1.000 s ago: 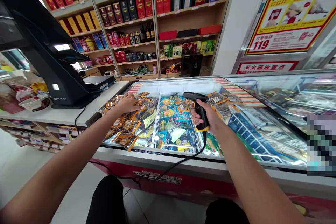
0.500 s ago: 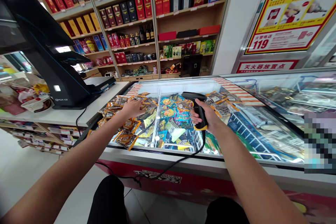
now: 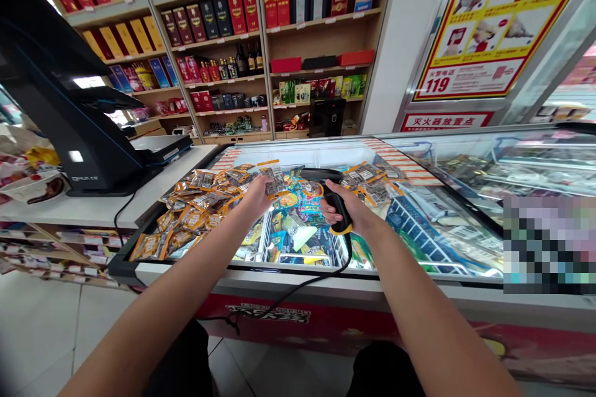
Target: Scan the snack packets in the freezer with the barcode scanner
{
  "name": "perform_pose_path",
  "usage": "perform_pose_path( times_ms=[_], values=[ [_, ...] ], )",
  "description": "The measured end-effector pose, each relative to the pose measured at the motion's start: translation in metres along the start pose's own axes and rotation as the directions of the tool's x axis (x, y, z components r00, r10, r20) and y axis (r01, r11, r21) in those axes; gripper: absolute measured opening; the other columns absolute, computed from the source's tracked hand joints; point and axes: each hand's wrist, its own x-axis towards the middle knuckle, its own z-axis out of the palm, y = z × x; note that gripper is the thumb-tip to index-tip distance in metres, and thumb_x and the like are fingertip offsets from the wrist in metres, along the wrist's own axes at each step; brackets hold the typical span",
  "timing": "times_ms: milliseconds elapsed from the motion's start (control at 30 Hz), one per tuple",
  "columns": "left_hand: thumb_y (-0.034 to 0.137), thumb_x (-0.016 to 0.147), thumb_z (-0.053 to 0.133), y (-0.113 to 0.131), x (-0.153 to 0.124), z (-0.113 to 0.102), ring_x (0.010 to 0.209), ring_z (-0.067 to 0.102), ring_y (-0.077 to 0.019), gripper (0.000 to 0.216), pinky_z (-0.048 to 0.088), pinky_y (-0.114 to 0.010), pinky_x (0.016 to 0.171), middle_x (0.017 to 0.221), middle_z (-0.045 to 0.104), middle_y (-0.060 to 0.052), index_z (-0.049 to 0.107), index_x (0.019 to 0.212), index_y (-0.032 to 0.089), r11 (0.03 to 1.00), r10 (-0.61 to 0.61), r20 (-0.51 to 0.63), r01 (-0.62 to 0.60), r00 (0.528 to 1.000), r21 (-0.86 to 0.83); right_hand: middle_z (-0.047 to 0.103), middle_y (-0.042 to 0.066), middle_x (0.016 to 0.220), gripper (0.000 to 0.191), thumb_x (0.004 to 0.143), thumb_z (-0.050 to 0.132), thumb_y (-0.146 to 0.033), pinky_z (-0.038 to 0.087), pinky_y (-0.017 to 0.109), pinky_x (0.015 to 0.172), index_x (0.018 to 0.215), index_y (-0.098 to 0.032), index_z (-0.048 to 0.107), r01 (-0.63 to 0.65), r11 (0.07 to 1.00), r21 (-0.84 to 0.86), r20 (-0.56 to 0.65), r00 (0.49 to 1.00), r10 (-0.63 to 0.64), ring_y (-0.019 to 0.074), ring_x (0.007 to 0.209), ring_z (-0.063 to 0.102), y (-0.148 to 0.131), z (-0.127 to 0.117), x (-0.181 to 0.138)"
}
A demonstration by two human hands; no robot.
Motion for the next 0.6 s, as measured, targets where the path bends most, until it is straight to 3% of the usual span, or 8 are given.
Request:
perform_pose_path(
  times_ms=[133, 300, 600],
  values=[
    [0.013, 0.081, 0.068, -0.02, 0.012, 0.003, 0.086, 0.068, -0.0177, 0.024, 0.051, -0.033, 0.084, 0.09, 0.068, 0.0, 0.058, 0.099, 0.025, 0.997, 0.018, -0.034, -0.015, 0.999, 0.07, 0.047, -0.006, 0.054, 0.046, 0.09, 0.075, -0.063, 0.029, 0.02, 0.04, 0.095, -0.021, 0.058, -0.058, 0.993, -0.104, -0.028, 0.998, 0.055, 0.0059, 0.039, 0.029, 0.002, 0.004, 0.0],
    [0.015, 0.081, 0.069, -0.027, 0.025, -0.012, 0.084, 0.066, -0.016, 0.017, 0.05, -0.029, 0.082, 0.093, 0.07, -0.002, 0.063, 0.096, 0.021, 0.964, 0.204, -0.001, -0.2, 0.979, 0.177, 0.05, -0.005, 0.056, 0.051, 0.085, 0.079, -0.065, 0.03, 0.02, 0.039, 0.093, -0.021, 0.056, -0.116, 0.972, -0.206, -0.053, 0.993, 0.107, 0.0054, 0.038, 0.034, 0.003, 0.011, -0.005],
    [0.012, 0.082, 0.06, -0.027, 0.026, -0.021, 0.09, 0.069, -0.0161, 0.02, 0.051, -0.027, 0.082, 0.1, 0.073, -0.004, 0.064, 0.099, 0.022, 0.964, 0.184, 0.023, -0.185, 0.983, 0.192, 0.05, -0.006, 0.056, 0.051, 0.087, 0.077, -0.067, 0.032, 0.019, 0.04, 0.093, -0.02, 0.057, -0.131, 0.957, -0.26, -0.056, 0.991, 0.121, 0.0051, 0.039, 0.034, 0.005, 0.014, -0.004]
  ],
)
